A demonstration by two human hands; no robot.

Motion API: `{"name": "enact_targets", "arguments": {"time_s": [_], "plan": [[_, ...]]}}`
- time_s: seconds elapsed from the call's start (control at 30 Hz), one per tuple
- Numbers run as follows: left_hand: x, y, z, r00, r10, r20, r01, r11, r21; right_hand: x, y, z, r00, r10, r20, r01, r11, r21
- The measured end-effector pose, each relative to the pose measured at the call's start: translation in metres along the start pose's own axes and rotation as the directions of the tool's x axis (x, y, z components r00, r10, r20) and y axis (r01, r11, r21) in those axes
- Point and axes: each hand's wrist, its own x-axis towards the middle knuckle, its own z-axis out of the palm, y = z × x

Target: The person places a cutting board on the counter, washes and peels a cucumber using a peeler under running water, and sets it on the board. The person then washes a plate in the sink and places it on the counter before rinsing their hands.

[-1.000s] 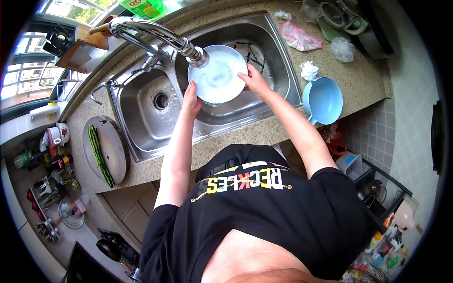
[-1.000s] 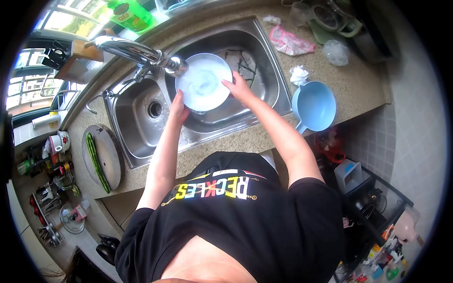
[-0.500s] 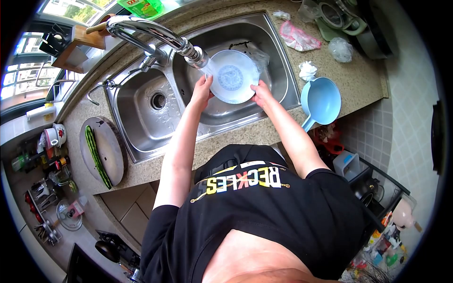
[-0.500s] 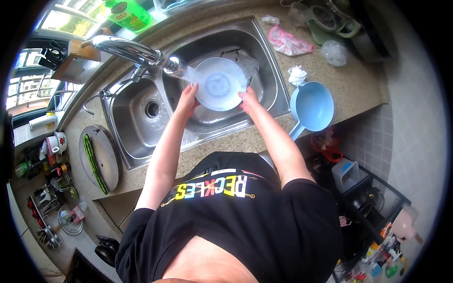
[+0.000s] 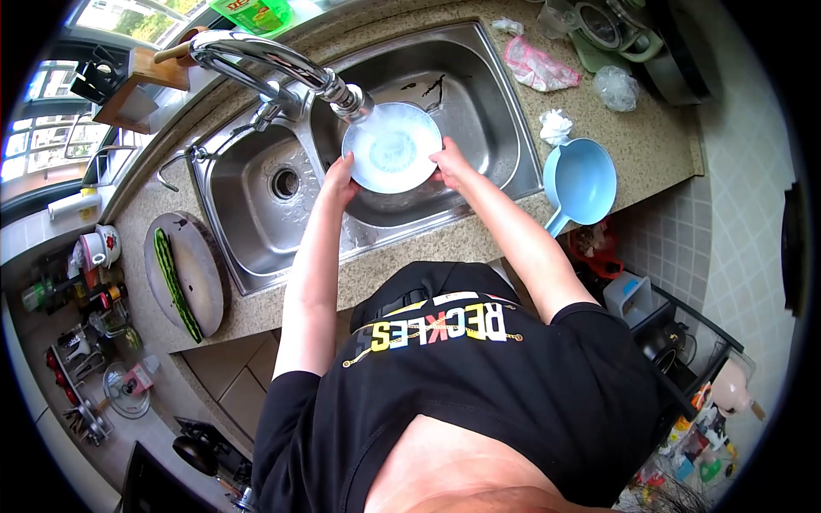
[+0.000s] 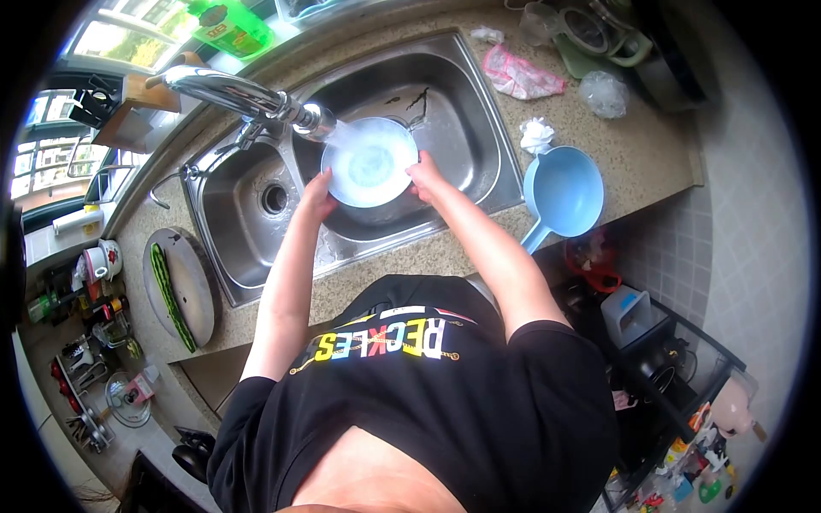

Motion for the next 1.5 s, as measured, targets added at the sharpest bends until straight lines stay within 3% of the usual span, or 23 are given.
{"name": "enact_targets", "arguments": {"time_s": [0.1, 0.2, 0.27, 0.37, 0.43, 0.57, 0.63, 0.77, 0.9, 0.97, 1.17, 1.23, 1.37, 1.43, 1.5], "plan": [[-0.010, 0.023, 0.032, 0.995, 0.033, -0.094, -0.023, 0.994, 0.103, 0.024, -0.009, -0.013, 1.000, -0.005, 0.006, 0.005, 0.999, -0.040], [-0.010, 0.045, 0.061, 0.996, 0.083, 0.023, -0.086, 0.968, 0.234, 0.014, -0.037, -0.021, 0.999, -0.003, 0.036, -0.002, 0.988, 0.156], [-0.012, 0.058, 0.084, 0.964, 0.184, 0.193, -0.242, 0.905, 0.349, 0.013, -0.045, -0.028, 0.999, -0.011, 0.035, 0.004, 0.981, 0.195], [0.039, 0.039, 0.080, 0.953, 0.279, 0.117, -0.302, 0.902, 0.309, 0.019, -0.041, -0.044, 1.000, -0.002, 0.004, 0.000, 0.966, 0.258], [0.031, 0.040, 0.093, 0.965, 0.234, 0.120, -0.257, 0.932, 0.255, 0.018, -0.032, -0.052, 1.000, 0.013, 0.026, -0.021, 0.941, 0.336], [0.005, 0.035, 0.093, 0.994, 0.058, 0.087, -0.091, 0.889, 0.448, 0.009, -0.011, -0.057, 0.998, 0.062, 0.020, -0.065, 0.937, 0.344], [-0.003, 0.025, 0.081, 0.989, 0.060, 0.136, -0.106, 0.925, 0.365, 0.003, -0.003, -0.053, 0.997, 0.068, 0.034, -0.075, 0.939, 0.336], [0.000, 0.003, 0.039, 0.999, -0.029, 0.018, 0.023, 0.958, 0.286, -0.004, 0.010, -0.035, 0.989, 0.134, 0.063, -0.146, 0.948, 0.283], [0.000, -0.014, 0.005, 1.000, 0.024, 0.006, -0.024, 1.000, -0.008, -0.006, 0.012, -0.016, 0.993, 0.115, -0.004, -0.113, 0.982, 0.149], [0.002, -0.017, -0.002, 1.000, 0.026, -0.012, -0.027, 0.995, -0.093, -0.004, 0.005, -0.008, 0.999, 0.006, 0.054, -0.002, 0.998, -0.070], [-0.001, -0.007, 0.006, 0.996, 0.084, -0.041, -0.093, 0.938, -0.334, -0.016, -0.042, 0.013, 0.992, -0.108, 0.063, 0.120, 0.966, -0.230], [0.005, -0.004, 0.010, 0.992, 0.127, 0.022, -0.112, 0.933, -0.343, -0.019, -0.055, 0.014, 0.962, -0.259, 0.084, 0.271, 0.935, -0.228], [0.024, -0.008, 0.018, 0.985, 0.169, 0.022, -0.149, 0.916, -0.373, -0.021, -0.074, 0.005, 0.966, -0.259, 0.013, 0.257, 0.950, -0.180], [0.008, -0.002, 0.037, 0.989, 0.147, 0.027, -0.137, 0.965, -0.225, 0.002, -0.060, -0.015, 0.951, -0.310, 0.015, 0.305, 0.925, -0.225], [-0.010, -0.001, 0.051, 0.990, 0.137, -0.027, -0.139, 0.970, -0.200, -0.008, -0.061, -0.022, 0.995, -0.079, -0.059, 0.074, 0.993, -0.088]]}}
